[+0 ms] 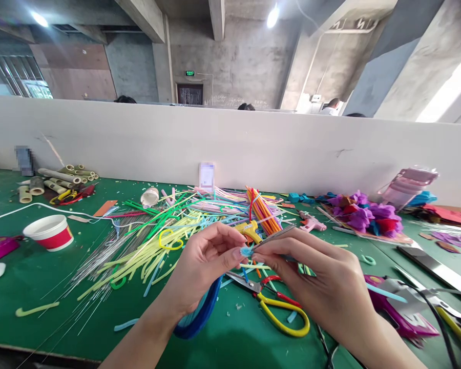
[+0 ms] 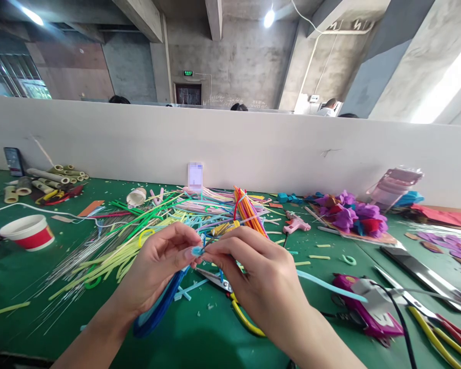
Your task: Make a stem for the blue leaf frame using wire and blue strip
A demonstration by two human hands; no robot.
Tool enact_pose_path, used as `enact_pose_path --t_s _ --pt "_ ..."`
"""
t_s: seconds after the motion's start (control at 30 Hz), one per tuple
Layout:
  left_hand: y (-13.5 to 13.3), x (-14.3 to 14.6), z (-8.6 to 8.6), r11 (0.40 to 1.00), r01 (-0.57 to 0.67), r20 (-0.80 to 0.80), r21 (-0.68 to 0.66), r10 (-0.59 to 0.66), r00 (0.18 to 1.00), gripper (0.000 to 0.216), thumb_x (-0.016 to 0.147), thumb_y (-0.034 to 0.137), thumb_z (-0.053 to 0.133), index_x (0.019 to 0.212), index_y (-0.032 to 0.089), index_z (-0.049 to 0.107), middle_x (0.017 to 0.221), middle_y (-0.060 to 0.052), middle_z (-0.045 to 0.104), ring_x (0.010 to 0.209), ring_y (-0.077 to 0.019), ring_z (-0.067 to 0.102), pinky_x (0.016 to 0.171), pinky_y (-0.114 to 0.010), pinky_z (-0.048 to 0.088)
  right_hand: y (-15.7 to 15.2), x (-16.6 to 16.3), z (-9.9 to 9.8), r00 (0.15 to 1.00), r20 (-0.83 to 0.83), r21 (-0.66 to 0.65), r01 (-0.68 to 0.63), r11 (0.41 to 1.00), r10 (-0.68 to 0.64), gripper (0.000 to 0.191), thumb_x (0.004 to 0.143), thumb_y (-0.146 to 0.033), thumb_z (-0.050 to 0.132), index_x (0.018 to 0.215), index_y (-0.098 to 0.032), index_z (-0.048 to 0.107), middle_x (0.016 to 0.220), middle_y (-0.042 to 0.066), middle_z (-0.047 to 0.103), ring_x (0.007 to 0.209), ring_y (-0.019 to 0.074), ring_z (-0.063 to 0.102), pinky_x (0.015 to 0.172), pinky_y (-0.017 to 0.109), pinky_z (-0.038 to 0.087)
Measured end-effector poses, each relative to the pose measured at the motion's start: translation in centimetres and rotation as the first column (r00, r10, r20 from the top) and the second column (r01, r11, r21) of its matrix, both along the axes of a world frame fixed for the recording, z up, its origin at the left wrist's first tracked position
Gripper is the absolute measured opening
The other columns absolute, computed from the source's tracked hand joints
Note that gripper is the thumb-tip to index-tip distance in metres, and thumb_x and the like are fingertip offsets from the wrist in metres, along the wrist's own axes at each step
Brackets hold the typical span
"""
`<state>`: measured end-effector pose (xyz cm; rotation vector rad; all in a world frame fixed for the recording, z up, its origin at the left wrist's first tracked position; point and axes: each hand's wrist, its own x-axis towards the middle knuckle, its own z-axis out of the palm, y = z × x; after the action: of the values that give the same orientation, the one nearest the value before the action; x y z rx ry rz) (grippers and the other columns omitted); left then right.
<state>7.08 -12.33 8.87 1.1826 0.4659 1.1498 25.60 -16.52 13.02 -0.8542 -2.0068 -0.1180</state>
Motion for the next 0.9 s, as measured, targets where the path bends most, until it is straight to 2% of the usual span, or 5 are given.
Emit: enact_pose_path --t_s 0.2,0.6,0.9 --pt "0.0 -0.2 -0.1 1.000 0.003 0.009 -0.005 -0.003 1.000 0.014 0.079 0.024 0.082 0.090 0.020 0.073 0.083 0.001 0.066 0.077 -0.0086 0.061 0.072 -0.018 0.053 -0.1 0.1 0.2 1.000 0.031 0.054 0.003 0.999 -0.004 0.017 0.087 -0.001 0.064 0.089 -0.017 0.070 0.085 0.003 0.071 0.076 0.0109 0.067 0.071 0.019 0.054" --pt "-0.2 -0.2 0.0 0.999 0.040 0.006 0.026 -0.040 0.999 0.012 0.080 0.024 0.081 0.090 0.023 0.076 0.084 0.001 0.068 0.078 -0.0077 0.061 0.072 -0.015 0.049 -0.3 0.3 0.3 1.000 0.015 -0.013 0.006 1.000 -0.006 0.017 0.088 -0.003 0.064 0.088 -0.019 0.069 0.085 0.002 0.071 0.076 0.0117 0.067 0.069 0.020 0.054" --pt "-1.2 -0.3 0.5 0.999 -0.021 -0.075 0.049 0.024 0.997 0.007 0.082 0.025 0.079 0.089 0.026 0.076 0.087 0.002 0.069 0.082 -0.0100 0.061 0.075 -0.018 0.048 -0.4 -0.1 0.3 0.999 0.042 0.019 0.023 1.000 -0.023 0.018 0.087 -0.003 0.065 0.089 -0.020 0.067 0.084 0.001 0.071 0.075 0.0124 0.067 0.067 0.022 0.054"
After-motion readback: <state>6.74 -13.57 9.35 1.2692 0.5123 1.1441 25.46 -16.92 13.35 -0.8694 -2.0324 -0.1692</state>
